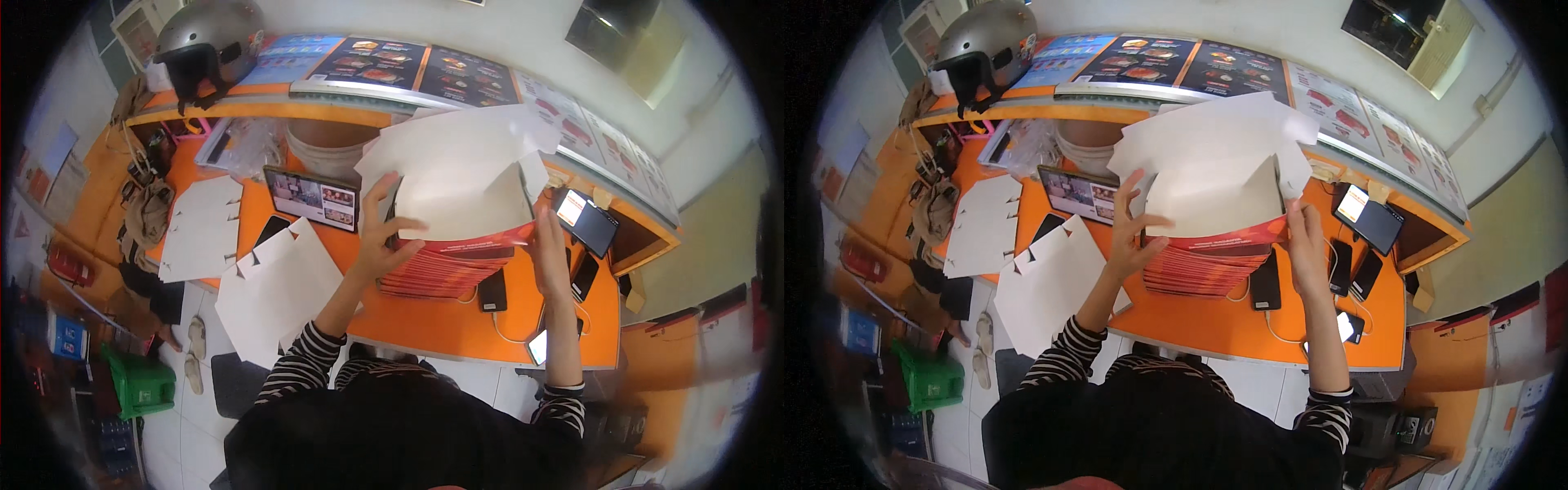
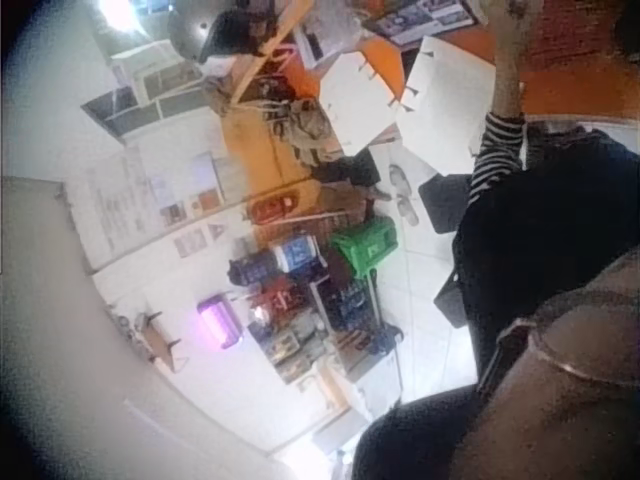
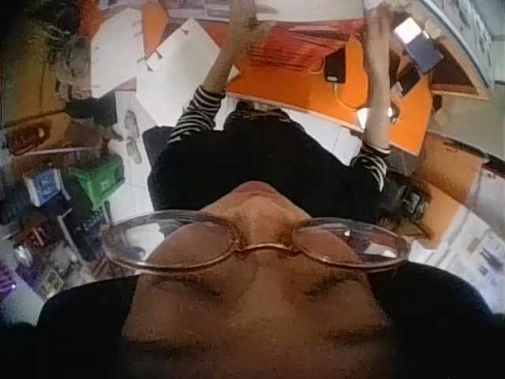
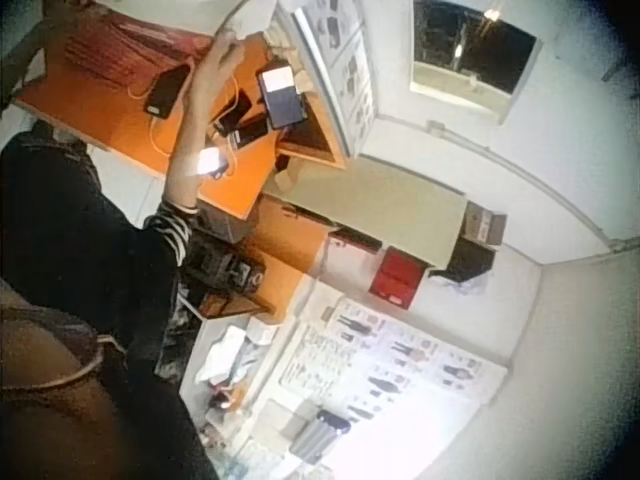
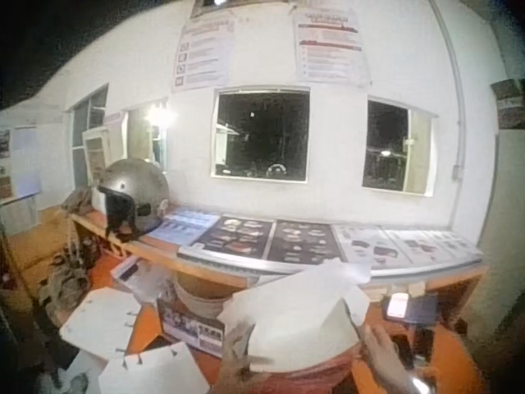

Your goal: The person assembles flat-packed cardboard boxes by folding the sides and inserting tabs to form the container. They repeatedly pick up a flat sheet, fold it into a box shape, and place the finished unit on a growing stack on the counter.

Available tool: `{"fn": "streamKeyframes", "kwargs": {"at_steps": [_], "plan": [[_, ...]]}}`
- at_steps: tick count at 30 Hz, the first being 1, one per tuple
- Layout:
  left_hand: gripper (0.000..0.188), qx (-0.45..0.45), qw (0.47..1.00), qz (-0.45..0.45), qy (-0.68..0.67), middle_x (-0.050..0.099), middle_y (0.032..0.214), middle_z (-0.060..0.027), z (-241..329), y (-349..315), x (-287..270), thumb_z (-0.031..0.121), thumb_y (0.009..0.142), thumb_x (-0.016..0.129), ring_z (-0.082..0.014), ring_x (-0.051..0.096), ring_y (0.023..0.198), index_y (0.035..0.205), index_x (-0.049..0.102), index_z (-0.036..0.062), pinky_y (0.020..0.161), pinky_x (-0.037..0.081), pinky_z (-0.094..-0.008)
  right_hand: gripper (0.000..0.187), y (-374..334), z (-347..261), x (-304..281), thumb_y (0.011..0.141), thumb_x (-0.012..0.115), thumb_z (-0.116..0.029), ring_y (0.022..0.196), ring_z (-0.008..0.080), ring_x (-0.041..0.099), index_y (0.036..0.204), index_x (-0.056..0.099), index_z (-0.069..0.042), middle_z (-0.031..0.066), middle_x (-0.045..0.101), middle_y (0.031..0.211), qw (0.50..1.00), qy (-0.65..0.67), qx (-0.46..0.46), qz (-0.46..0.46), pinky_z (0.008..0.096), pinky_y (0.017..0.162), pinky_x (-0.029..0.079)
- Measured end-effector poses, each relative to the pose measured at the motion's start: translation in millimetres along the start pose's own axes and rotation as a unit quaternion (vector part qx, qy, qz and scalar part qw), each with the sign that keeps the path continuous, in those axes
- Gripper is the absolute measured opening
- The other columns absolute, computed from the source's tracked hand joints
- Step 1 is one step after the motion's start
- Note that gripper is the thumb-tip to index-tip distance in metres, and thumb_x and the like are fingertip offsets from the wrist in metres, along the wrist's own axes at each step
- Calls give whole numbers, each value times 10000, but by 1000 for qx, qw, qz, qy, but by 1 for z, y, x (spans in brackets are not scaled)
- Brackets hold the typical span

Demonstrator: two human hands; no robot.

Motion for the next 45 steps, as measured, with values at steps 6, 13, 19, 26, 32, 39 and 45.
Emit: {"fn": "streamKeyframes", "kwargs": {"at_steps": [6,13,19,26,32,39,45], "plan": [[88,0,996,14,-91,417,1253,-189,2,4,9,74,760,629,-358,375,1205,703,567,47,1005,284,-431,266,0,1,-24,912,510,-262,927,144,502,1012,488,-16,80,468,971,963,-195,-106,-155,272,747,424],[87,-12,996,40,-81,415,1204,-169,1,4,11,59,763,624,-355,364,1223,704,561,50,1002,293,-430,146,-10,-11,-23,815,604,-99,773,277,574,874,530,12,144,556,916,902,-332,-229,-152,339,654,457],[79,-33,992,50,-108,399,1222,-161,-4,1,12,40,755,626,-360,333,1251,705,567,55,1014,275,-438,124,-11,-12,-21,779,624,-75,748,322,535,794,555,26,144,565,823,870,-367,-288,-159,359,657,439],[93,-50,993,33,-98,424,1200,-162,2,-1,9,33,735,622,-357,307,1261,665,566,58,1013,254,-461,227,-7,-23,-26,803,625,-188,754,279,554,827,595,36,143,575,814,820,-421,-297,-248,340,670,442],[196,1,1000,-19,-19,436,1217,-156,0,-10,-5,190,779,548,-357,267,1250,636,604,68,1040,137,-503,499,26,-38,1,934,381,-393,648,196,581,895,604,51,101,593,708,967,-235,22,-101,336,695,487],[418,-61,995,50,-69,392,1324,-129,-20,15,12,351,862,377,-316,241,1279,1026,626,59,1063,130,-445,468,71,-1,14,902,412,-362,773,374,597,891,591,70,245,610,803,896,-427,-102,-62,426,706,451],[555,-105,994,5,-37,423,1309,-96,-22,21,13,406,844,366,-264,269,1269,1283,418,71,1055,143,-406,367,73,10,10,900,408,-291,815,390,590,887,613,13,251,603,872,878,-457,-129,-53,452,722,447]]}}
Point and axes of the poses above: each hand's wrist, its own y-axis towards the middle knuckle, its own x-axis out of the palm, z = x × y, the point moved 1 cm from there along y, towards the middle knuckle
